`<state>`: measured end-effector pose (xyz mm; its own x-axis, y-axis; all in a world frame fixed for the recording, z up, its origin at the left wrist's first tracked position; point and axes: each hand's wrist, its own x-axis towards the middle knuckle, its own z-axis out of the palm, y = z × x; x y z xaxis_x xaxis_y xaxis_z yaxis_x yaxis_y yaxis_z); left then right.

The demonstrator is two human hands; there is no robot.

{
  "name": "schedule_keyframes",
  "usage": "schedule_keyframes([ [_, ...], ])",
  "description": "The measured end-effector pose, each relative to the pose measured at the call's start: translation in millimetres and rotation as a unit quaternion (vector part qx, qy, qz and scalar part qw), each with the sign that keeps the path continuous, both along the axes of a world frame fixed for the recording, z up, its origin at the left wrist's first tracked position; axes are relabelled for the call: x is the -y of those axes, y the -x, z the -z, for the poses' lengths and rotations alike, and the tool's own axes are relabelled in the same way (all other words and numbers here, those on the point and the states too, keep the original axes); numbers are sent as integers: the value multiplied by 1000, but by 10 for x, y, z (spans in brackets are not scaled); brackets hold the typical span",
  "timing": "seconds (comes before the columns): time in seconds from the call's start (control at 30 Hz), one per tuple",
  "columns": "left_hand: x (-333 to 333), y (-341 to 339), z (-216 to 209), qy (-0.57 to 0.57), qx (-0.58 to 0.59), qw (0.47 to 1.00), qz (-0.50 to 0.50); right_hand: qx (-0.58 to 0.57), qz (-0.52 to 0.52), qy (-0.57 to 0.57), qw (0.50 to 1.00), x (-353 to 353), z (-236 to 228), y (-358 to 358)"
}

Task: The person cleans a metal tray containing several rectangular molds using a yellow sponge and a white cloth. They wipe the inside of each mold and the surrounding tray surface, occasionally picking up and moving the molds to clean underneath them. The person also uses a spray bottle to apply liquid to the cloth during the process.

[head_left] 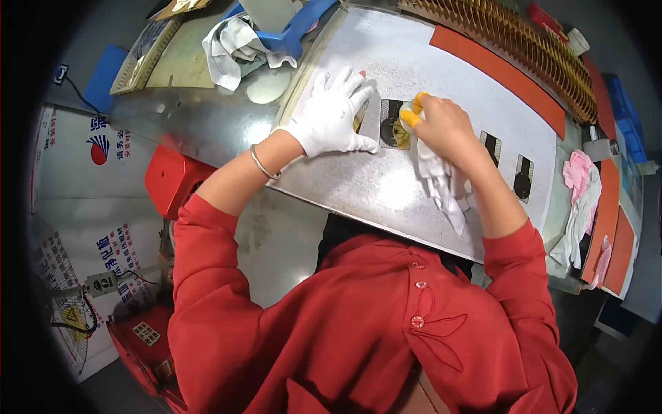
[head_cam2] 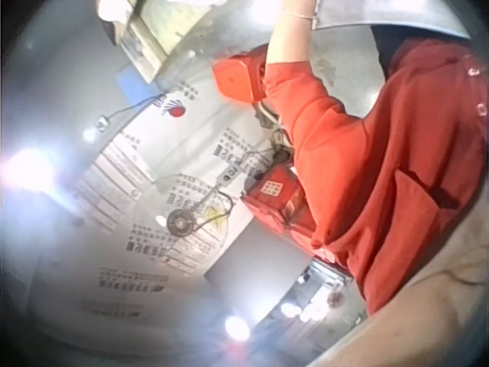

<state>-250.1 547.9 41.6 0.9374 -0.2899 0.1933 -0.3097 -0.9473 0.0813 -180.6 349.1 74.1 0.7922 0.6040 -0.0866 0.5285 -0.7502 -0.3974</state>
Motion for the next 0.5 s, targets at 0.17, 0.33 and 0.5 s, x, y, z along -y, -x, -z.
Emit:
schedule_keyframes([
  [0.17, 99, -7, 48, -3, -6, 1000, -28, -9, 7, 44, 999, -365, 179, -291],
  [0.33, 94, -12, 104, 25, -16, 999, -41, 37, 15, 21, 999, -469, 390, -366],
  [0.5, 97, -33, 50, 27, -16, 999, -25, -15, 19, 56, 998, -477, 264, -145],
])
